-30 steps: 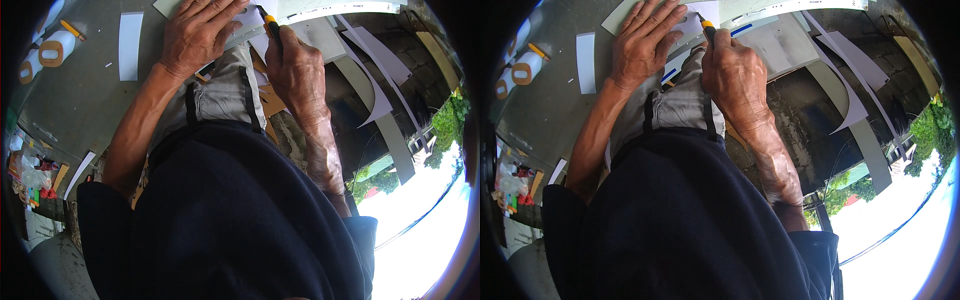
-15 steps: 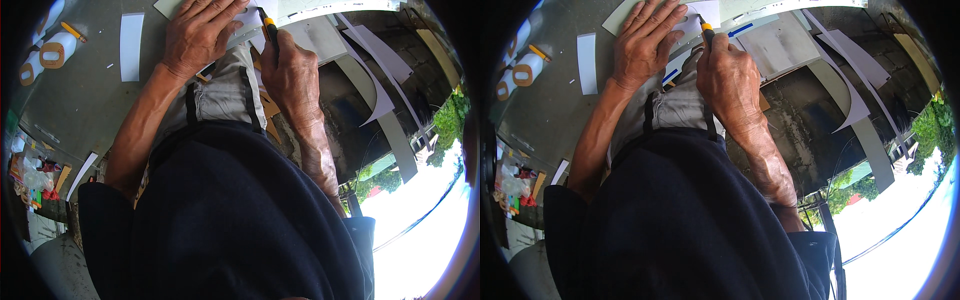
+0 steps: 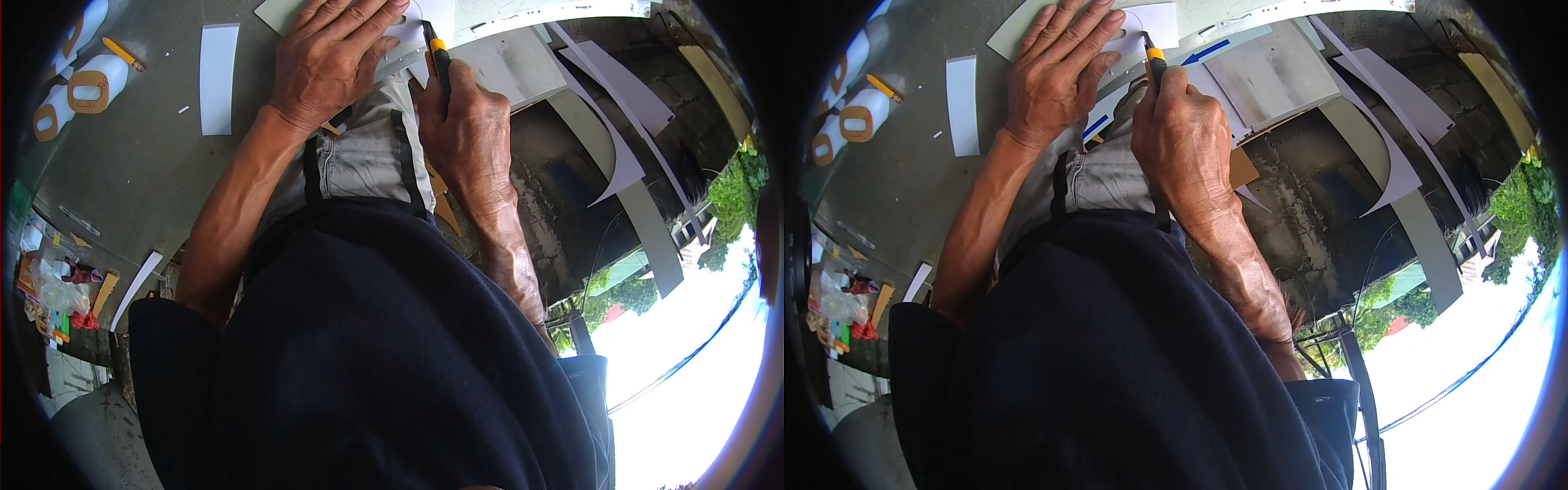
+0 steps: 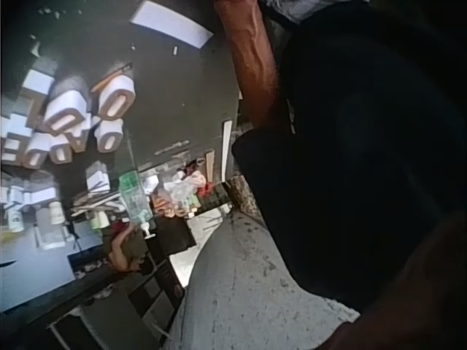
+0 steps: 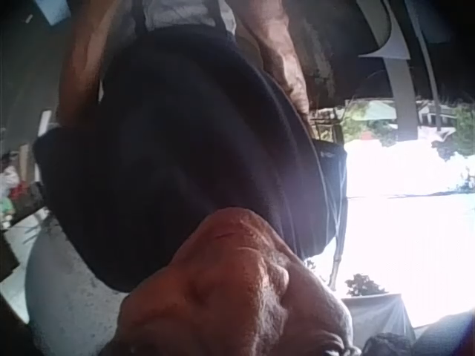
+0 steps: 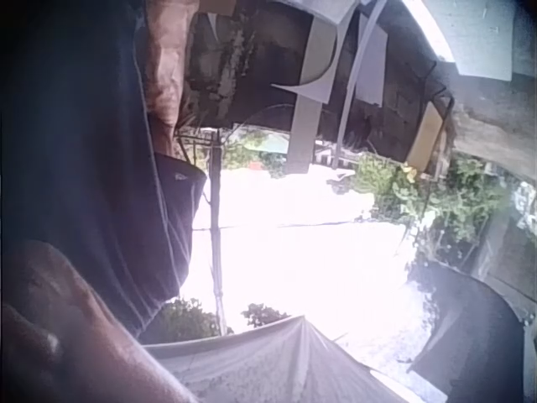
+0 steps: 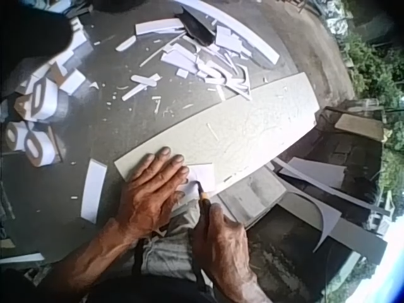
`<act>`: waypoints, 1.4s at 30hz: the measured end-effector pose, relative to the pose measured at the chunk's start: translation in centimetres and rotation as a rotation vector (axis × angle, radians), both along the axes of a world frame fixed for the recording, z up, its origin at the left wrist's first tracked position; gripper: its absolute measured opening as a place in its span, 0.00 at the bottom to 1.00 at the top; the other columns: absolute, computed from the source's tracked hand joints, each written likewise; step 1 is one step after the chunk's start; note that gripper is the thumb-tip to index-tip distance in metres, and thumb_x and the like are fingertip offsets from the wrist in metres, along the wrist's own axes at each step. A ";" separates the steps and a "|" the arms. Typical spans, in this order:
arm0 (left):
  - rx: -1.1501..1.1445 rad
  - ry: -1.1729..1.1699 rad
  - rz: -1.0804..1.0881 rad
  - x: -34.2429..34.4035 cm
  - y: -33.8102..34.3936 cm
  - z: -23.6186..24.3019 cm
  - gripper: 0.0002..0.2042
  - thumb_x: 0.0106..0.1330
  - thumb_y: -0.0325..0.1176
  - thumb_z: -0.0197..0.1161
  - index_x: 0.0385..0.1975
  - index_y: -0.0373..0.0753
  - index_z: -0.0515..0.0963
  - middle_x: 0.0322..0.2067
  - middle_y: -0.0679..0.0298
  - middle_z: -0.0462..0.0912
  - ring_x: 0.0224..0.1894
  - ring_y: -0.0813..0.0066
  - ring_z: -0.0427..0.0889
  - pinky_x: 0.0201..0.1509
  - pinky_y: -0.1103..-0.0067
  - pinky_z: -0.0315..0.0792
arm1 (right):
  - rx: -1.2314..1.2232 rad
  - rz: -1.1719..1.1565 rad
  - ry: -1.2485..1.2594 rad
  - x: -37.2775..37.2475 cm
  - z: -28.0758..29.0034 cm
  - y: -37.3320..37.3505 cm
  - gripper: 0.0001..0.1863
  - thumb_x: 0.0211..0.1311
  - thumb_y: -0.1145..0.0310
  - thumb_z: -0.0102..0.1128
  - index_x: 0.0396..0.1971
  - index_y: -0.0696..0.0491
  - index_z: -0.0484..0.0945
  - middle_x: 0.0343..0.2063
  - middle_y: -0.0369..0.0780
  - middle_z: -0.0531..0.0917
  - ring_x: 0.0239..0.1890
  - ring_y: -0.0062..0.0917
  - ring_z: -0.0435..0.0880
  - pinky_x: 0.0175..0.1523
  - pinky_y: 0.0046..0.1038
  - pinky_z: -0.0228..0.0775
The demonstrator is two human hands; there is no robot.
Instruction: Cutting out oval-shaped letter components from a white sheet material using a utility knife.
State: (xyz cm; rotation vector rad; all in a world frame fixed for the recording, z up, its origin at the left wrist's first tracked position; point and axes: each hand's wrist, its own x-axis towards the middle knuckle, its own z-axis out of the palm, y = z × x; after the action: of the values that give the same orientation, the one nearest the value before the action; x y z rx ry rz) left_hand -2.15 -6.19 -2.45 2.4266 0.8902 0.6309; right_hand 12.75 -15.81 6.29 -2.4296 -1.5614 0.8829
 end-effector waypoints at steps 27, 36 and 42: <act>-0.017 0.324 -0.186 -0.2 2.4 0.0 0.40 0.71 0.62 0.54 0.74 0.37 0.63 0.78 0.55 0.54 0.81 0.50 0.47 0.82 0.49 0.40 | 0.134 0.621 -0.148 8.3 0.4 5.5 0.06 0.69 0.72 0.58 0.41 0.58 0.79 0.22 0.47 0.86 0.25 0.42 0.89 0.29 0.41 0.81; -0.054 0.352 -0.188 -0.1 2.3 0.5 0.41 0.69 0.60 0.59 0.74 0.36 0.62 0.79 0.55 0.52 0.81 0.48 0.46 0.80 0.45 0.42 | -0.001 0.536 -0.169 6.8 0.9 5.1 0.09 0.67 0.69 0.59 0.41 0.58 0.77 0.32 0.48 0.88 0.32 0.45 0.90 0.37 0.44 0.83; -0.063 0.335 -0.183 -0.2 2.3 0.3 0.42 0.68 0.61 0.60 0.74 0.36 0.62 0.79 0.55 0.52 0.81 0.48 0.47 0.79 0.43 0.43 | -0.015 0.514 -0.116 6.7 0.9 5.1 0.08 0.67 0.69 0.60 0.39 0.58 0.76 0.31 0.48 0.88 0.31 0.46 0.90 0.36 0.44 0.83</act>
State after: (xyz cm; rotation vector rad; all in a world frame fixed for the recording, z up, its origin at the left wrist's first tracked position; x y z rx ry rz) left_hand -2.35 -3.90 -2.10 2.5604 0.7849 0.1282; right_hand 19.45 -10.66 7.19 -2.1480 -2.2845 0.8278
